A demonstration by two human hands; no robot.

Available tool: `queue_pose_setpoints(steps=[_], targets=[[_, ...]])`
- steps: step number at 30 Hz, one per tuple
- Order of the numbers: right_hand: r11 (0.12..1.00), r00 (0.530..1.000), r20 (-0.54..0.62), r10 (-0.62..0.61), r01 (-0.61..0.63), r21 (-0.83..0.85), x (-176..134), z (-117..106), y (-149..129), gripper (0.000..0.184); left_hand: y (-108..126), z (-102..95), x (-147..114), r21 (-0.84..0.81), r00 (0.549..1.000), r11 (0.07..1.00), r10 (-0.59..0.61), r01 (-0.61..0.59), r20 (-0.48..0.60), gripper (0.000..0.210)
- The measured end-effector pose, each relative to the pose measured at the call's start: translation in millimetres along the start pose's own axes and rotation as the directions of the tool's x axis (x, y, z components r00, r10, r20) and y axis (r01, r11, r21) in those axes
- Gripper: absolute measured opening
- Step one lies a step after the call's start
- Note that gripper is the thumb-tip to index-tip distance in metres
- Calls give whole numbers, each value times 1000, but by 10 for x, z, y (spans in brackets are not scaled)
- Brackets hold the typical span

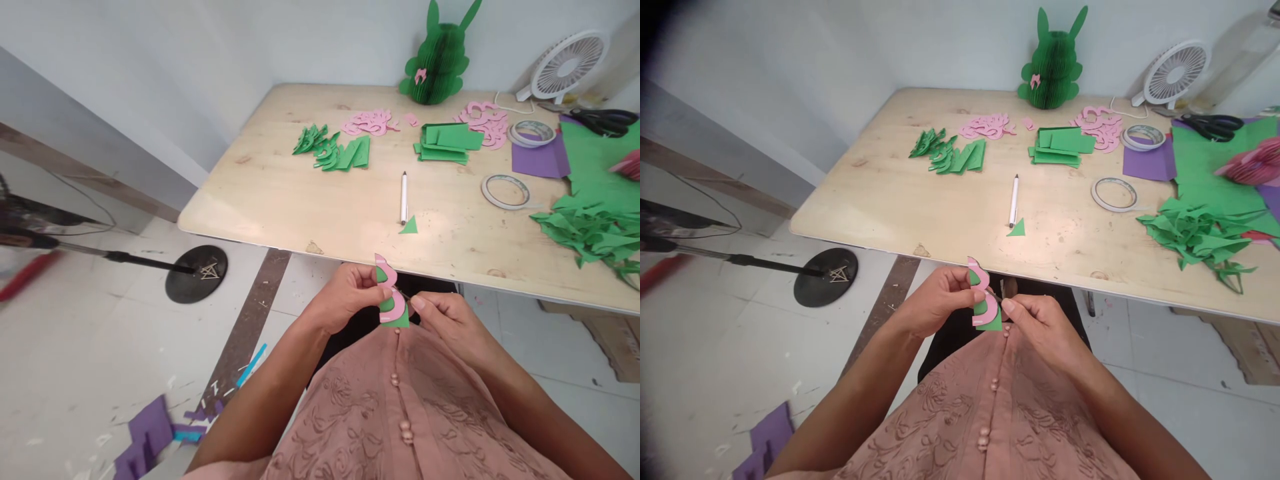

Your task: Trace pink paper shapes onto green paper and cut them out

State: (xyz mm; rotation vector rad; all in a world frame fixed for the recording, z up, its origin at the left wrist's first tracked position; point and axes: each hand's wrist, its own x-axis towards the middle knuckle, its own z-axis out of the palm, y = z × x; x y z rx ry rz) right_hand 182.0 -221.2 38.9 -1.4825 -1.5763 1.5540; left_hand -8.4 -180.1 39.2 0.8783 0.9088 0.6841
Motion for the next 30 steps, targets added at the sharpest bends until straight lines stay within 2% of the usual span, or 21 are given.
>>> queue_pose_setpoints(steps=[11, 20, 30], targets=[[997, 999, 39, -12, 9, 74, 9, -12, -20, 51, 0, -8, 2, -15, 1000, 1000, 6, -6, 18, 21], [999, 999, 38, 31, -32, 32, 10, -17, -24, 48, 11, -18, 7, -25, 999, 1000, 3, -2, 39, 21], [1000, 1000, 27, 16, -16, 16, 13, -11, -27, 47, 14, -25, 6, -25, 998, 1000, 9, -8, 58, 21]])
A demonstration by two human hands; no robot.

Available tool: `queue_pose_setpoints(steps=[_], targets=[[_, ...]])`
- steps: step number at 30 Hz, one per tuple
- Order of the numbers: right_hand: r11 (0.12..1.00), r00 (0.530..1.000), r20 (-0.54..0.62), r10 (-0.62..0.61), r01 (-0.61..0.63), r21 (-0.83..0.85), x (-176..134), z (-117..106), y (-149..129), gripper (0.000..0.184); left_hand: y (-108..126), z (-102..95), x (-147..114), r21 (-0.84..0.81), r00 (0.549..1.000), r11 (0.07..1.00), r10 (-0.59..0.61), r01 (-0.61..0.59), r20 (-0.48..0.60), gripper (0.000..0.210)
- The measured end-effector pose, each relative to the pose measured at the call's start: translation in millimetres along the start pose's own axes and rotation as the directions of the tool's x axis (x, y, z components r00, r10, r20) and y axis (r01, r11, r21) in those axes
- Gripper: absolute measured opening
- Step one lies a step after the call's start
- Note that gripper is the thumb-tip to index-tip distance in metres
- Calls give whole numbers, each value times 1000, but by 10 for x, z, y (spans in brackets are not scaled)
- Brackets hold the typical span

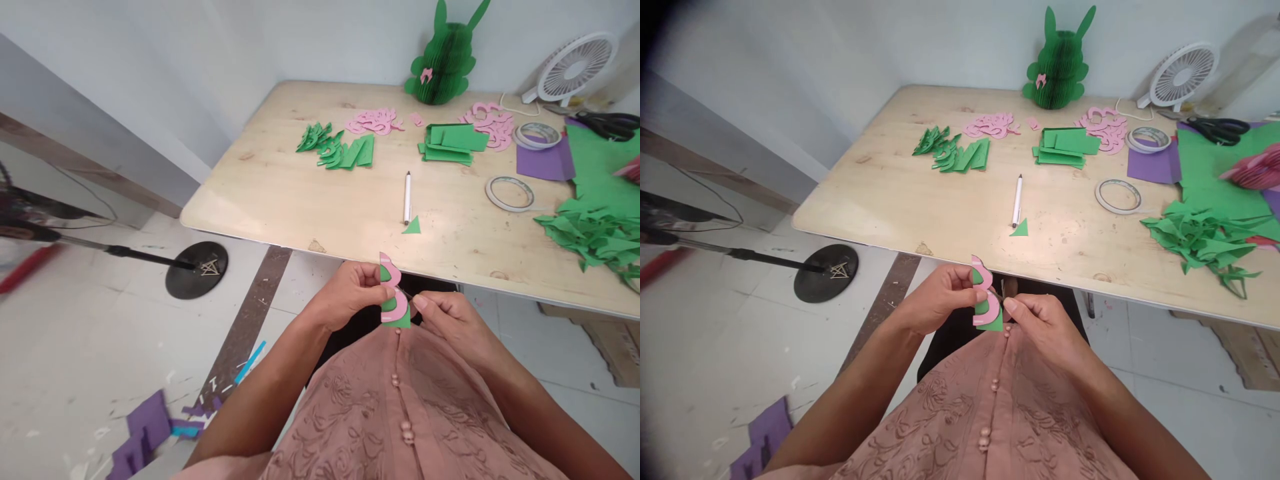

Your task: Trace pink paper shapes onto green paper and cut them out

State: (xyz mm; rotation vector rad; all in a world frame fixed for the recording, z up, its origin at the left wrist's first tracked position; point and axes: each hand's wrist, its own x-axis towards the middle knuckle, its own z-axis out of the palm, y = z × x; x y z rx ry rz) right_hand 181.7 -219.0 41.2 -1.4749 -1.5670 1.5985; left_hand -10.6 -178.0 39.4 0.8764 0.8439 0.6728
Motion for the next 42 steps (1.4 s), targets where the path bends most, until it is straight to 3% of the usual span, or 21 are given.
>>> queue_pose_setpoints(steps=[42], targets=[[999, 1000, -16, 5, -6, -49, -1, -15, -29, 47, 42, 12, -9, 26, 1000, 1000, -5, 6, -28, 25]])
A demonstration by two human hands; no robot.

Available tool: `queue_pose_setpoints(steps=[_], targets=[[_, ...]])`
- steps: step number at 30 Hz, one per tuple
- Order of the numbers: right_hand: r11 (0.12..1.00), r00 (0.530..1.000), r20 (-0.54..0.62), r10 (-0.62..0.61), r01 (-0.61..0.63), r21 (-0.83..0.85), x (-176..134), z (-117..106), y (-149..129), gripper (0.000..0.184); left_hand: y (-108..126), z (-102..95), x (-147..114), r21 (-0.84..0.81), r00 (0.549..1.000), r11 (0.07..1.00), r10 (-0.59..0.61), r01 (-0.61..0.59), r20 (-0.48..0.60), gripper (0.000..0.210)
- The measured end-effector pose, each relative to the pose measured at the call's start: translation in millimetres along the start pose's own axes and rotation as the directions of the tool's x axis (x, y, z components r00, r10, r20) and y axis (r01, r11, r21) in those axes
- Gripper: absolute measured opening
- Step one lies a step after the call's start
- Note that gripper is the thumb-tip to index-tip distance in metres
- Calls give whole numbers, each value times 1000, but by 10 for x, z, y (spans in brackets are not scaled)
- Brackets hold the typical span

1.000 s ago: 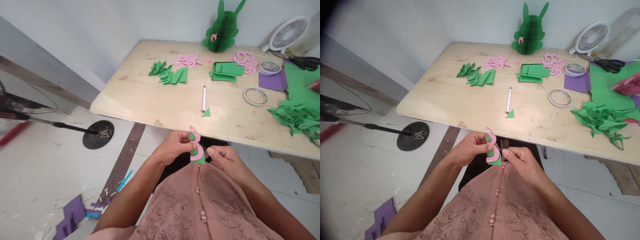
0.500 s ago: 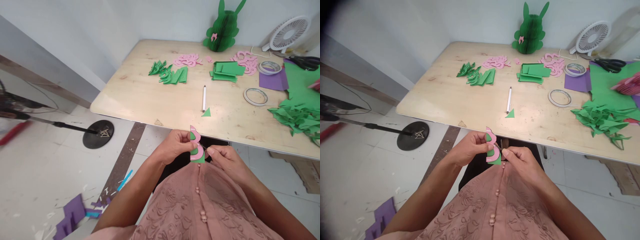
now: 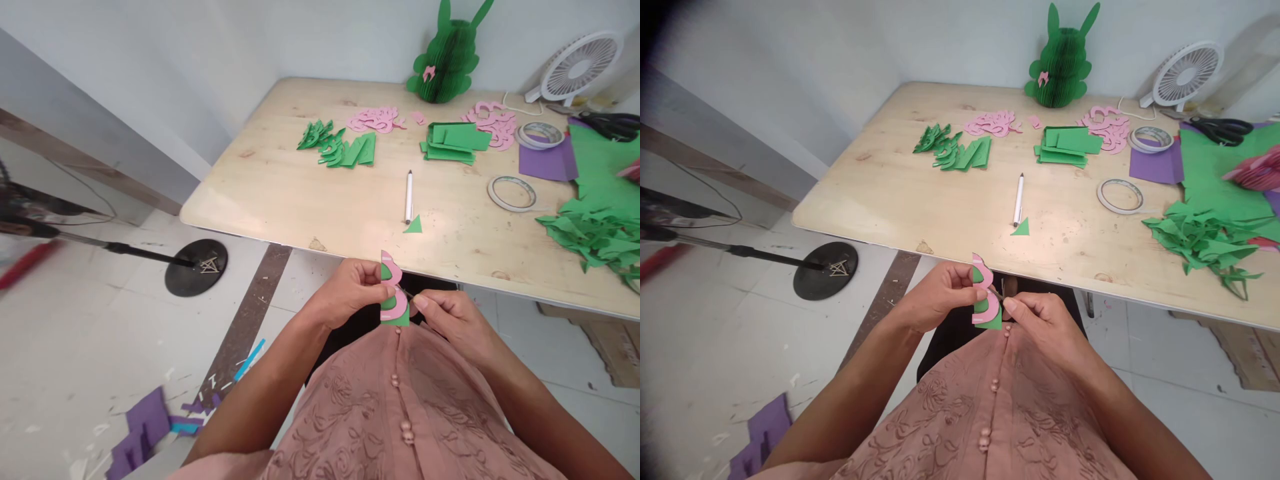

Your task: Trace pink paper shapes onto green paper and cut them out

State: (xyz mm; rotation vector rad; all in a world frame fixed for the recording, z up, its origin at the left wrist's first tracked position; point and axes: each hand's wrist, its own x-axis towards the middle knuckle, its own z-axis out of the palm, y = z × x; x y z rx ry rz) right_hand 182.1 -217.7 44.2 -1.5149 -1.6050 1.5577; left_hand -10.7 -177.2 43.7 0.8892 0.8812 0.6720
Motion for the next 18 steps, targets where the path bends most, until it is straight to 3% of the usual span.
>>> queue_pose_setpoints(steps=[7, 12, 18], targets=[[1000, 999, -40, -6, 5, -21, -3, 8, -28, 45, 1, 8, -6, -4, 1000, 1000, 7, -7, 5, 26], [995, 999, -51, 1, 4, 97, -2, 19, 16, 41, -18, -9, -10, -8, 1000, 1000, 13, -12, 7, 24], [969, 983, -180, -19, 63, 238, 8, 49, 114, 44, -50, 3, -7, -35, 1000, 999, 25, -26, -13, 24]])
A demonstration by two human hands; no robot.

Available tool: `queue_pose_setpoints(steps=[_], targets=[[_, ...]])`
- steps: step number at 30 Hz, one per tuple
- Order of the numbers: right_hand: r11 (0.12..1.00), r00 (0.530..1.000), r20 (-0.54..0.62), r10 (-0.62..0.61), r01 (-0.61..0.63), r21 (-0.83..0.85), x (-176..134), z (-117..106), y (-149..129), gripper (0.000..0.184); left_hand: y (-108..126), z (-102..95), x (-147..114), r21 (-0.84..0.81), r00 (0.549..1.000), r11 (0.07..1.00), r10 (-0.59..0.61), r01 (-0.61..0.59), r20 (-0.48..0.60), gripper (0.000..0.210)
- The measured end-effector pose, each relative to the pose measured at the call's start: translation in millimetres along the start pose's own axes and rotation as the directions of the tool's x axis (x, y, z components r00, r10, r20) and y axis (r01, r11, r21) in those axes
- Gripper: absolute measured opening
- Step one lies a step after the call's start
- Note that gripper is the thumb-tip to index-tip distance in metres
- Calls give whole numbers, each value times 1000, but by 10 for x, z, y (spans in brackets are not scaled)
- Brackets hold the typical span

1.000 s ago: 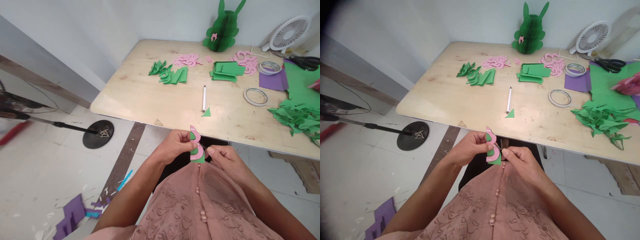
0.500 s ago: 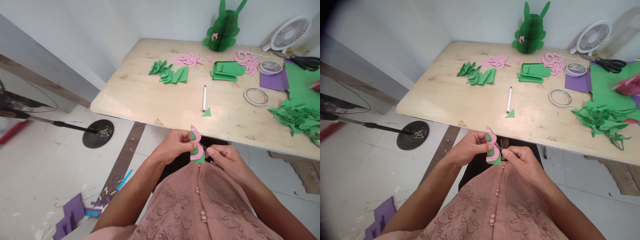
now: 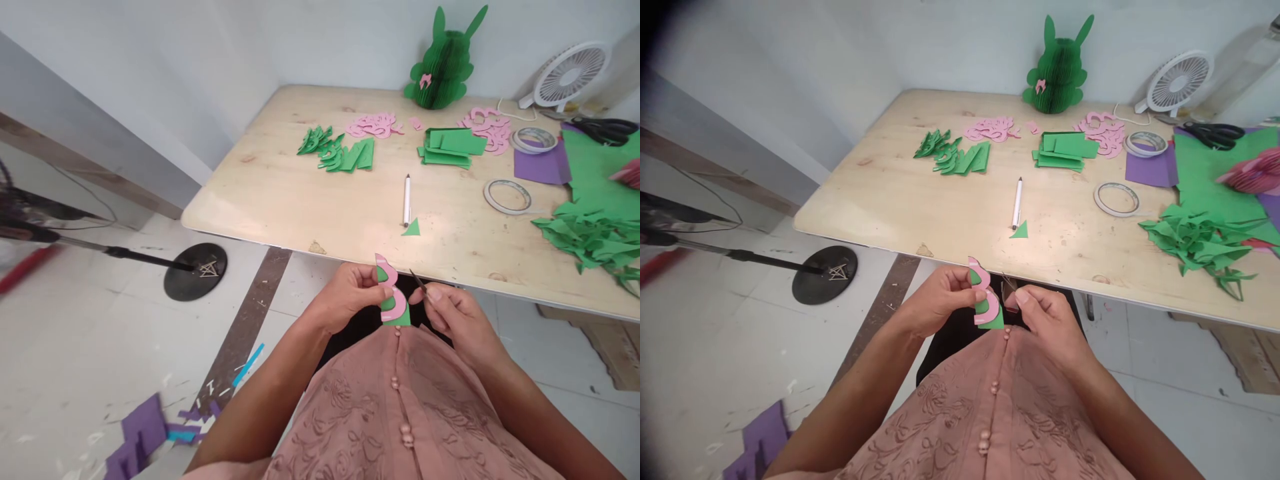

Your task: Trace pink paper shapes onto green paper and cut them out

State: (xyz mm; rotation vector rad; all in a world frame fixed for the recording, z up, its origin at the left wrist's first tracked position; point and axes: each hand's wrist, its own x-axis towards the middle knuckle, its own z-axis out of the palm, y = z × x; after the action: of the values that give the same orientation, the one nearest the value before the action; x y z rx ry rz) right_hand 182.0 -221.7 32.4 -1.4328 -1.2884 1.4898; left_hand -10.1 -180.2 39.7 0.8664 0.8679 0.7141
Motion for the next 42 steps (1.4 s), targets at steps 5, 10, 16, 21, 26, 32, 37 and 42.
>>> queue_pose_setpoints(steps=[5, 10, 16, 21, 26, 32, 37, 42], targets=[[997, 999, -8, -53, 52, -55, 18, 104, -117, 29, -9, 46, -10, -26, 1000, 1000, 6, -6, -8, 24], [984, 995, -100, -10, -8, -178, 39, 184, -196, 23, -22, 67, -15, -11, 1000, 1000, -3, 3, -23, 25], [974, 992, -123, -37, 9, -225, 47, 180, -182, 25, -55, 67, -8, -33, 999, 999, -26, 25, -29, 27], [977, 991, -129, -17, -12, -214, 47, 168, -163, 23, -83, 47, -29, -74, 998, 996, -49, 46, -37, 31], [979, 992, -125, -10, -16, -204, 50, 152, -111, 24, -125, 21, -58, -116, 996, 992, -62, 53, -69, 34], [985, 992, -127, -13, -9, -175, 50, 159, -108, 21, -157, 6, -67, -132, 993, 990, -66, 53, -93, 32], [986, 992, -127, -12, -9, -164, 50, 153, -78, 20, -169, -4, -59, -148, 994, 987, -69, 56, -82, 30], [985, 994, -111, -6, -13, -170, 47, 136, -41, 20, -183, -11, -57, -151, 996, 987, -62, 51, -65, 29]])
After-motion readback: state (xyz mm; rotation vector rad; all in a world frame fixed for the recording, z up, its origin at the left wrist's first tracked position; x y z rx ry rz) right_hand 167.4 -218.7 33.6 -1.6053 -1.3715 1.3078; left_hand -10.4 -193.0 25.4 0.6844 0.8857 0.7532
